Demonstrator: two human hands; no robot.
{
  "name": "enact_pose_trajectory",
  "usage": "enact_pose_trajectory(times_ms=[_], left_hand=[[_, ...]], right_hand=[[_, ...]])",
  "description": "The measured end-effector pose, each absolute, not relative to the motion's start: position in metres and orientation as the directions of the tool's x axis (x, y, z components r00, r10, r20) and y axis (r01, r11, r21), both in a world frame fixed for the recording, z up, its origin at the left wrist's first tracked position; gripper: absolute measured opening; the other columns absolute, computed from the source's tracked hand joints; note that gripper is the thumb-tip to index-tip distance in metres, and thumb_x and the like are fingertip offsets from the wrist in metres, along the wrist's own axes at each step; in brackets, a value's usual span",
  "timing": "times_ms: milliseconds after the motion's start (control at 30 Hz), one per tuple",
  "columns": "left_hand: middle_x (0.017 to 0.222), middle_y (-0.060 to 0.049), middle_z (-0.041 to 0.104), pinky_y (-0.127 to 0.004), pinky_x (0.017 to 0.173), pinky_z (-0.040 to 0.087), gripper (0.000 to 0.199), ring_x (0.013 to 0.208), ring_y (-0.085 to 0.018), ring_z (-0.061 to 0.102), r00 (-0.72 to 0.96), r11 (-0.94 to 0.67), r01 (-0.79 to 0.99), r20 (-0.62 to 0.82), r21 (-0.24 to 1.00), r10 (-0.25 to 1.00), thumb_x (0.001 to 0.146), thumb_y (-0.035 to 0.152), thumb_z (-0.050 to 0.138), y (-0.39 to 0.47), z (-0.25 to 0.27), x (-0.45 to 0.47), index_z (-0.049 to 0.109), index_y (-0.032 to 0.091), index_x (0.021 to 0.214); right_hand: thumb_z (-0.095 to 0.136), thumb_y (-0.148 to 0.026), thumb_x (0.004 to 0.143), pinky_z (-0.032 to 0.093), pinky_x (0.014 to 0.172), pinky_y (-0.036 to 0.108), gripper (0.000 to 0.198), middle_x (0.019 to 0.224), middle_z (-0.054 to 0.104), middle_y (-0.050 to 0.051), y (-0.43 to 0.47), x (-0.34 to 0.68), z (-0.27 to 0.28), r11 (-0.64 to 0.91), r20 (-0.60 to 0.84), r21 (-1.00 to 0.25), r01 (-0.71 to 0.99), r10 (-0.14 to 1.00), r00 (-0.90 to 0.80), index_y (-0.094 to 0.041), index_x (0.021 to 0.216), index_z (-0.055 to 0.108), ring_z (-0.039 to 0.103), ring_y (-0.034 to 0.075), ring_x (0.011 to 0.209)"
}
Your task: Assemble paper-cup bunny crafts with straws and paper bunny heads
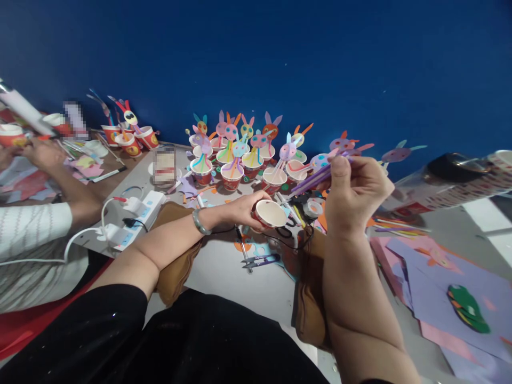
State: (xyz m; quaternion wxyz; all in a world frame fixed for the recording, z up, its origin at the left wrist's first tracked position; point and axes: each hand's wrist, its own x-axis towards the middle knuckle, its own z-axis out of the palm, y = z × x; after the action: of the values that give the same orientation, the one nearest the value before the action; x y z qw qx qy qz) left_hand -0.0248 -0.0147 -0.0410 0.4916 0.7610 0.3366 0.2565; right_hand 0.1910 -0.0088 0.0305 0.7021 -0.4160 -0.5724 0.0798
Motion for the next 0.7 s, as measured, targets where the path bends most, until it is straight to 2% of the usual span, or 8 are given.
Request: enact_pose_trajectory(times_ms=[133,200,300,400,533,700], left_hand=[[0.116,-0.008,0.067,-0.035,0.087,0.053,0.078,0.109,-0.028,0.067,0.596,-0.285,0.302,0.053,0.910,0.802,0.057,0.037,0.094,-0.005,-0.036,-0.038,0.054,0.018,0.121],[0.118,-0.009,0.067,-0.035,0.086,0.054,0.082,0.110,-0.028,0.067,0.568,-0.256,0.302,0.042,0.918,0.822,0.059,0.032,0.092,0.002,-0.036,-0.046,0.050,0.017,0.129],[0.128,-0.011,0.066,-0.037,0.093,0.053,0.092,0.117,-0.028,0.067,0.601,-0.306,0.297,0.072,0.904,0.796,0.060,0.026,0.088,0.009,-0.037,-0.053,0.047,0.018,0.142],[0.129,-0.011,0.067,-0.039,0.099,0.052,0.085,0.121,-0.030,0.066,0.636,-0.361,0.309,0.091,0.880,0.767,0.060,0.026,0.087,0.010,-0.037,-0.053,0.054,0.018,0.138],[0.122,-0.011,0.070,-0.038,0.093,0.052,0.076,0.114,-0.030,0.068,0.665,-0.395,0.349,0.072,0.850,0.744,0.059,0.027,0.087,0.010,-0.037,-0.051,0.059,0.018,0.130],[0.131,-0.014,0.067,-0.038,0.094,0.050,0.071,0.115,-0.030,0.066,0.730,-0.530,0.385,0.102,0.756,0.676,0.065,0.029,0.084,0.011,-0.045,-0.051,0.059,0.017,0.131]], right_hand=[[0.072,-0.043,0.087,0.043,0.044,0.026,0.027,0.061,0.060,-0.004,-0.011,0.193,0.032,0.657,0.730,-0.683,0.320,0.607,0.314,-0.021,0.076,0.061,0.054,0.009,0.046],[0.074,-0.042,0.088,0.044,0.049,0.027,0.027,0.063,0.061,-0.003,-0.012,0.193,0.033,0.657,0.728,-0.686,0.314,0.612,0.310,-0.021,0.075,0.061,0.055,0.009,0.049],[0.075,-0.043,0.089,0.042,0.049,0.028,0.030,0.061,0.058,-0.003,-0.013,0.192,0.033,0.655,0.725,-0.689,0.310,0.622,0.297,-0.022,0.075,0.060,0.053,0.010,0.049],[0.074,-0.043,0.090,0.042,0.051,0.029,0.029,0.062,0.058,-0.003,-0.013,0.192,0.031,0.650,0.723,-0.690,0.317,0.628,0.287,-0.022,0.076,0.060,0.053,0.011,0.051],[0.071,-0.043,0.088,0.044,0.055,0.029,0.026,0.062,0.057,-0.002,-0.013,0.192,0.031,0.612,0.712,-0.700,0.367,0.636,0.297,-0.022,0.076,0.061,0.053,0.011,0.053],[0.071,-0.041,0.084,0.045,0.055,0.030,0.025,0.059,0.055,-0.003,-0.014,0.192,0.033,0.640,0.728,-0.686,0.347,0.608,0.317,-0.022,0.072,0.060,0.050,0.010,0.051]])
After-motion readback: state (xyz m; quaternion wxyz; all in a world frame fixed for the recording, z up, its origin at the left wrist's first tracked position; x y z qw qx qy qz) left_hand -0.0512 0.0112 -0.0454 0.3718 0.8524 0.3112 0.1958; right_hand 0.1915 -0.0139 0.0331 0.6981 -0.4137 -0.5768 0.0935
